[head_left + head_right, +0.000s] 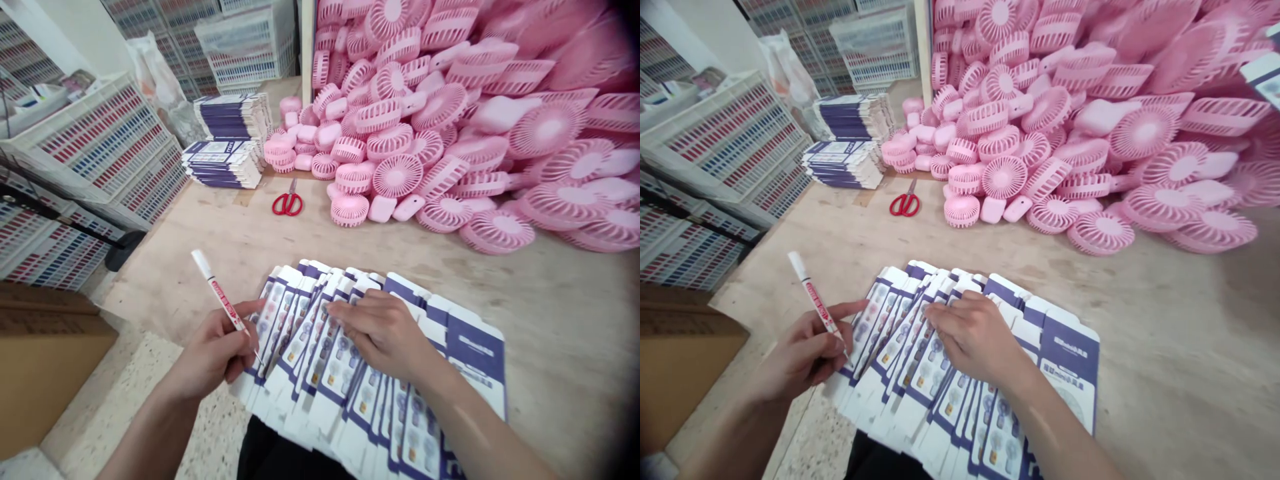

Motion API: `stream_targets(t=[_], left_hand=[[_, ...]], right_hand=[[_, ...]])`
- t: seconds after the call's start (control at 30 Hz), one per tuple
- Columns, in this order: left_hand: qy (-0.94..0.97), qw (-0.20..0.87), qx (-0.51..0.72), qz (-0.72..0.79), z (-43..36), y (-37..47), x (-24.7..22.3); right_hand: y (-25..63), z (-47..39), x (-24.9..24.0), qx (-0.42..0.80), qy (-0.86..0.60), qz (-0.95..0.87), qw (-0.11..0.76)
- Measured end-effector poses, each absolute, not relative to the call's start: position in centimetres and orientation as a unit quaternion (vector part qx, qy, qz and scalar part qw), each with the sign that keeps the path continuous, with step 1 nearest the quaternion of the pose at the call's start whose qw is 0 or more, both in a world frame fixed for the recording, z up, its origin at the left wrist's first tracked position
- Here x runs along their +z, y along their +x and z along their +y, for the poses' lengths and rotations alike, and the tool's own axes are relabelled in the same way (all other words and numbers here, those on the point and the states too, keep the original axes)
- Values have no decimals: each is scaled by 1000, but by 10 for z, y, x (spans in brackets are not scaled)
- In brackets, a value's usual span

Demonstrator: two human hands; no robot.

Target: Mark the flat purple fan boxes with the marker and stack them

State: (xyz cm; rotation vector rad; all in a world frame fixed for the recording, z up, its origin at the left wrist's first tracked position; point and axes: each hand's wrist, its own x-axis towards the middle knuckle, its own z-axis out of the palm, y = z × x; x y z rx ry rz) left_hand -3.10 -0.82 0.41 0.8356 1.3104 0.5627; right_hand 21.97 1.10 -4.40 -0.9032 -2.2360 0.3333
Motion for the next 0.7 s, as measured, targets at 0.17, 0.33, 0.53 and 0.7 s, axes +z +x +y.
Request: stream_targets(t=[0.17, 0.33, 0.53, 0.7], left_hand=[[405, 593, 323, 617, -12, -21, -14], [495, 316, 383, 713, -12, -22, -38], [563, 280, 321, 709, -15, -19, -41], [474, 351, 349, 728, -7, -23, -24]], right_hand=[[219, 11, -44, 127, -344, -860, 356], [219, 12, -45, 130, -337, -859, 363], [220, 12, -43, 130, -337, -859, 362], [219, 11, -44, 130, -338, -857, 365]])
